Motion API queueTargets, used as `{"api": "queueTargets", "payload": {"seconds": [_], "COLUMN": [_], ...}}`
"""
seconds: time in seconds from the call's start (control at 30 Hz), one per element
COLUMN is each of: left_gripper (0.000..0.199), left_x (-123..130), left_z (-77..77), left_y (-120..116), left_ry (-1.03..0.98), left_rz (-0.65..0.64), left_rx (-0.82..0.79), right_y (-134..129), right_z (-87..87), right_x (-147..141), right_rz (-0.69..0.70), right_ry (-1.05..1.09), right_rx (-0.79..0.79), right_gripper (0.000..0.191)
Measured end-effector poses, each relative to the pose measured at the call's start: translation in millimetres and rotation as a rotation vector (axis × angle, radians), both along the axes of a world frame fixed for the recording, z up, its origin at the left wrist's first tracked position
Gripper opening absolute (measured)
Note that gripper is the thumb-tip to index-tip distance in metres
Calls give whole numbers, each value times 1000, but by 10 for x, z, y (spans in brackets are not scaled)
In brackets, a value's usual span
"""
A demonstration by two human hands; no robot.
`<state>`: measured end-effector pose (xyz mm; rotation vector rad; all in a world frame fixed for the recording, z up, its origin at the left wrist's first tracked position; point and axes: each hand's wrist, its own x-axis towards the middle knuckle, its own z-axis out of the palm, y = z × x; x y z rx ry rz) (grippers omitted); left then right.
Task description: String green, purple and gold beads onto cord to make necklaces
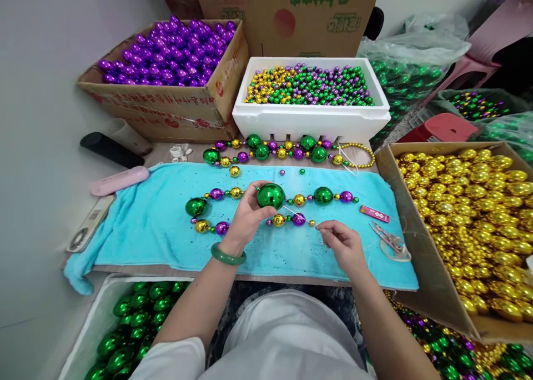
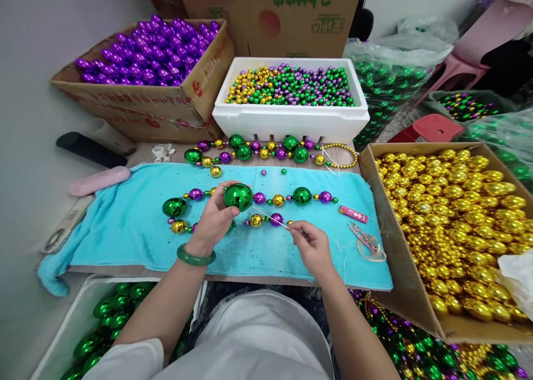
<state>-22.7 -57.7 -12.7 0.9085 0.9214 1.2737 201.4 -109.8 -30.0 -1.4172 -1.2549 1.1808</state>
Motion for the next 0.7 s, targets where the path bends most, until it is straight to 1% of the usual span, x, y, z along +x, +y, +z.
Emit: {"api": "queueTargets", "payload": {"seconds": [0.13, 0.23, 0.37, 0.43, 0.5, 0.7], "left_gripper": [62, 61, 62, 62, 63, 62], "left_x": [56, 107, 153, 167, 181, 216], "left_z": [66, 92, 82, 78, 80, 108], "left_y": [-16, -23, -14, -3, 10, 42], "left_ry": [67, 50, -4, -33, -40, 33], "left_rz": [-5, -8, -40, -43, -37, -39], "left_rx": [59, 72, 23, -8, -12, 54], "right_y": [36, 56, 78, 84, 90, 130], "right_z": [-32, -62, -129, -157, -173, -186], "right_x": [64, 87, 95, 99, 109, 173], "right_rz": [-15, -5, 20, 18, 15, 4], "right_ry": [7, 59, 160, 188, 199, 177], "right_rx": [-1, -32, -131, -153, -155, -124], "right_gripper": [23, 23, 25, 25, 25, 23]}}
